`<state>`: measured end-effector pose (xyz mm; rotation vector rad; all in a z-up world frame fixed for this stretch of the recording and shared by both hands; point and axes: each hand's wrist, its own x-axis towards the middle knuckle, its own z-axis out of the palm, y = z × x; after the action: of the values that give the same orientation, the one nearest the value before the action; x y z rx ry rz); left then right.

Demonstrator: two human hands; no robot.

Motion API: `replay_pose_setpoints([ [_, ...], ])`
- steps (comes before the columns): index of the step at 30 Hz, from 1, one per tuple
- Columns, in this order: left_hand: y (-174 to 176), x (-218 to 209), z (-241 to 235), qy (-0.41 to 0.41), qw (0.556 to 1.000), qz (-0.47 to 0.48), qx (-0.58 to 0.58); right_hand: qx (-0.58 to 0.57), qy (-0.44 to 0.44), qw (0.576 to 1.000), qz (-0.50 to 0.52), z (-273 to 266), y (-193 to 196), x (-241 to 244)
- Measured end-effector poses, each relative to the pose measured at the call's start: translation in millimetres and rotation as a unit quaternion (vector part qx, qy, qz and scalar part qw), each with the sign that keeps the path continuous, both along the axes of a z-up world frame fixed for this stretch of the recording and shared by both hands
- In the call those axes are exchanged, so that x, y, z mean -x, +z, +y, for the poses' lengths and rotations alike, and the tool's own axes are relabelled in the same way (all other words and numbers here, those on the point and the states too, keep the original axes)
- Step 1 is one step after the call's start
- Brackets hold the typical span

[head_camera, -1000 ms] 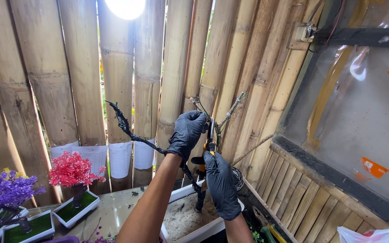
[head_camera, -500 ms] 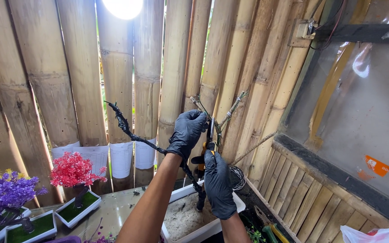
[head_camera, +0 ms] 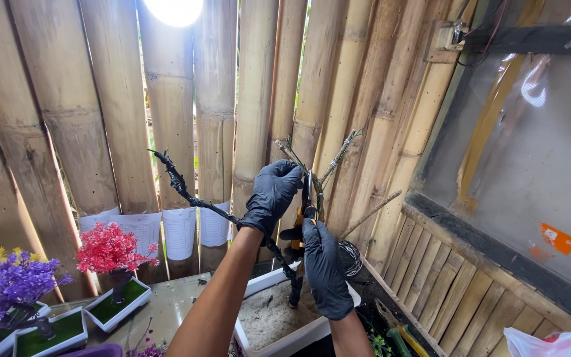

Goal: The person is wiring the branches of a small decorative tree to shape it, using pliers to cut the wire.

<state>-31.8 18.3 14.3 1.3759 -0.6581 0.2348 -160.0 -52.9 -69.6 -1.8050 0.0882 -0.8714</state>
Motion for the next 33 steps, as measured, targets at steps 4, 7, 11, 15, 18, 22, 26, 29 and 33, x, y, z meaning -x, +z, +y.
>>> replay_pose_setpoints([
  [4, -6, -6, -2, 0.018, 1.0, 0.014, -0.013, -0.039, 0.012, 0.999, 0.006, 2, 2, 1],
  [7, -3, 1, 1, 0.048, 0.997, 0.027, -0.05, -0.023, -0.012, 1.0, 0.018, 2, 6, 5],
  [11, -6, 5, 3, 0.082, 0.993, -0.019, -0.081, -0.033, 0.04, 0.998, -0.021, 8, 12, 9],
  [15, -21, -10, -2, 0.084, 0.991, -0.077, -0.074, -0.107, 0.071, 0.992, -0.011, 7, 3, 4],
  [18, -28, -8, -1, 0.095, 0.977, -0.181, -0.062, -0.12, 0.083, 0.989, -0.009, 4, -1, 1],
  [22, -29, 7, 1, 0.08, 0.973, -0.213, -0.047, -0.072, 0.052, 0.996, -0.001, 4, 5, 6],
  [26, -24, 15, 5, 0.06, 0.982, -0.168, -0.064, -0.137, 0.102, 0.985, -0.007, 5, 8, 4],
  [29, -20, 16, 6, -0.047, 0.999, -0.026, -0.01, -0.123, 0.114, 0.986, -0.002, -6, -1, -2],
  [33, -29, 2, -3, -0.011, 0.996, 0.077, 0.037, -0.02, 0.103, 0.994, -0.025, -8, 6, 9],
])
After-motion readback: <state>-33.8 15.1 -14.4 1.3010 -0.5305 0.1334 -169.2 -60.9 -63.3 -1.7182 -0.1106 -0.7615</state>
